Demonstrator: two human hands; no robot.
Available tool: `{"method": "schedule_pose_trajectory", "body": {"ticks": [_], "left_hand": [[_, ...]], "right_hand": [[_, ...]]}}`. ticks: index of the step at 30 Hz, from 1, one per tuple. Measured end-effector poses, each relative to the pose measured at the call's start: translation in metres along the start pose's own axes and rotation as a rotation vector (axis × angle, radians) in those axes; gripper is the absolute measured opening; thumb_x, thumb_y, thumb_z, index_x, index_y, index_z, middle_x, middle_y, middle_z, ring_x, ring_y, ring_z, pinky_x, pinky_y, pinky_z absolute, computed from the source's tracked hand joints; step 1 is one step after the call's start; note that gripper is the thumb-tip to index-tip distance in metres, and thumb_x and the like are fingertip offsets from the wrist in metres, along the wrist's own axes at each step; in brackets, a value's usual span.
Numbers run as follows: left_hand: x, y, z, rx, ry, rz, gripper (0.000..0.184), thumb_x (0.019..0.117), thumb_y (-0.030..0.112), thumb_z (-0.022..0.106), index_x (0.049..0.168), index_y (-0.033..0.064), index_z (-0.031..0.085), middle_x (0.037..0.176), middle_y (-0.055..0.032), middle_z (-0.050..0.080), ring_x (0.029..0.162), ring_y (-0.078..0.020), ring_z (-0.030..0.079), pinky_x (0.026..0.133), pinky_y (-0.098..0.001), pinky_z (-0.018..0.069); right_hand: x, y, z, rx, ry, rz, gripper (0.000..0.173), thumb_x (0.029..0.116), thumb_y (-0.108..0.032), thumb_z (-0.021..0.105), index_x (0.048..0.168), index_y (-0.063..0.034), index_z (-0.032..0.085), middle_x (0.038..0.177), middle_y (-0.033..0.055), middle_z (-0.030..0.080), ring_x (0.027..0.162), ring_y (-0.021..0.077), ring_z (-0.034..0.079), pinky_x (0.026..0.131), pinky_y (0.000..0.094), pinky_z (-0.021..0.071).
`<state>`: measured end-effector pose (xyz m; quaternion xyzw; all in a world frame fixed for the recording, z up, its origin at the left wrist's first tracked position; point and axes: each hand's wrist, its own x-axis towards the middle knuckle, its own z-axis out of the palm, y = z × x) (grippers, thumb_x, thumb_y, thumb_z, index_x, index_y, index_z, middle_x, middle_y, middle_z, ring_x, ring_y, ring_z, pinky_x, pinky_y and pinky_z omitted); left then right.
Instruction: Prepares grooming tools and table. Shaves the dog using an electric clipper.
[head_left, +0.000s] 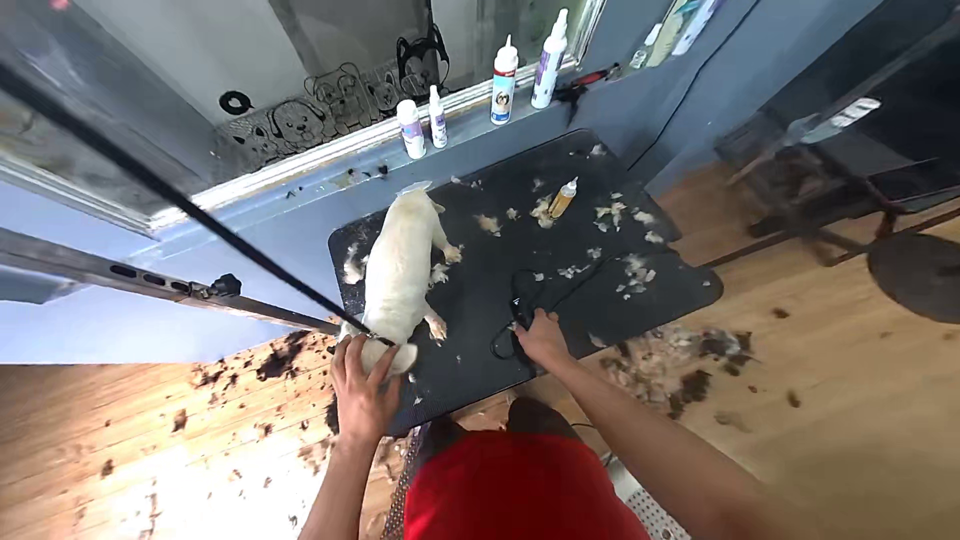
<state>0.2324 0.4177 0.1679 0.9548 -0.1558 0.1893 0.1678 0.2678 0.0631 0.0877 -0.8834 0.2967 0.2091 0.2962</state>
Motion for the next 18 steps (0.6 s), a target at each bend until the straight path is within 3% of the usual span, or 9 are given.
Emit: {"method": "schedule_pose_trajectory", "body": {"ticks": [3, 7, 10, 12, 14, 16, 18], "left_hand": [[0.003, 0.020, -0.005, -0.019, 0.075, -0.078, 0.024, 0.0895, 0.024, 0.063, 0.106, 0.0226, 0.081, 0.142, -0.0223, 0.056, 0.141, -0.0477, 0.039, 0.114, -0.0644, 0.0336], [0.003, 0.064, -0.025, -0.101, 0.210, -0.217, 0.016, 0.0950, 0.023, 0.069, 0.098, 0.0152, 0.082, 0.137, -0.0167, 0.062, 0.142, -0.0399, 0.044, 0.118, -0.0562, 0.0365], [-0.002, 0.104, -0.041, -0.181, 0.300, -0.245, 0.017, 0.0956, 0.022, 0.069, 0.089, 0.0093, 0.079, 0.125, -0.0162, 0.068, 0.133, -0.0365, 0.054, 0.113, -0.0530, 0.0440], [-0.010, 0.134, -0.041, -0.286, 0.264, -0.244, 0.027, 0.0982, 0.027, 0.065, 0.078, 0.0103, 0.072, 0.120, -0.0111, 0.070, 0.130, -0.0317, 0.057, 0.112, -0.0515, 0.0462], [-0.019, 0.163, -0.028, -0.387, 0.156, -0.205, 0.025, 0.1010, 0.027, 0.062, 0.083, 0.0134, 0.071, 0.123, -0.0079, 0.069, 0.130, -0.0285, 0.057, 0.112, -0.0504, 0.0465], [-0.028, 0.185, -0.007, -0.480, 0.068, -0.132, 0.012, 0.0992, 0.022, 0.065, 0.103, 0.0148, 0.074, 0.128, -0.0085, 0.067, 0.131, -0.0283, 0.057, 0.110, -0.0514, 0.0478], [-0.048, 0.188, 0.017, -0.553, -0.035, -0.059, 0.033, 0.0975, 0.032, 0.068, 0.126, 0.0148, 0.069, 0.138, -0.0098, 0.062, 0.136, -0.0287, 0.054, 0.113, -0.0525, 0.0467]], "right_hand": [[0.018, -0.009, -0.004, -0.209, -0.054, -0.189, 0.066, 0.0947, -0.035, 0.071, 0.147, -0.0009, 0.050, 0.146, 0.0302, 0.047, 0.126, 0.0495, 0.056, 0.092, 0.0642, 0.0552], [0.042, -0.013, -0.008, -0.417, 0.043, -0.488, 0.058, 0.0990, -0.029, 0.065, 0.151, -0.0091, 0.050, 0.142, 0.0226, 0.058, 0.133, 0.0461, 0.052, 0.102, 0.0648, 0.0470], [0.041, -0.019, -0.014, -0.309, 0.224, -0.577, 0.050, 0.1006, -0.030, 0.056, 0.147, -0.0138, 0.055, 0.144, 0.0194, 0.056, 0.135, 0.0429, 0.050, 0.109, 0.0631, 0.0402], [0.016, -0.024, -0.017, -0.061, 0.216, -0.614, 0.045, 0.1001, -0.030, 0.057, 0.141, -0.0114, 0.061, 0.141, 0.0188, 0.058, 0.133, 0.0403, 0.052, 0.107, 0.0606, 0.0440], [-0.028, -0.024, -0.010, 0.263, 0.028, -0.617, 0.039, 0.1010, -0.028, 0.059, 0.135, -0.0079, 0.062, 0.130, 0.0153, 0.064, 0.120, 0.0307, 0.062, 0.101, 0.0531, 0.0531], [-0.081, -0.020, 0.013, 0.646, -0.313, -0.470, 0.032, 0.1007, -0.022, 0.062, 0.127, -0.0044, 0.064, 0.111, 0.0126, 0.070, 0.095, 0.0226, 0.070, 0.085, 0.0436, 0.0600], [-0.132, -0.002, 0.049, 1.044, -0.750, -0.226, 0.025, 0.1050, -0.025, 0.049, 0.114, -0.0060, 0.063, 0.091, 0.0055, 0.068, 0.079, 0.0153, 0.067, 0.071, 0.0349, 0.0585]]}}
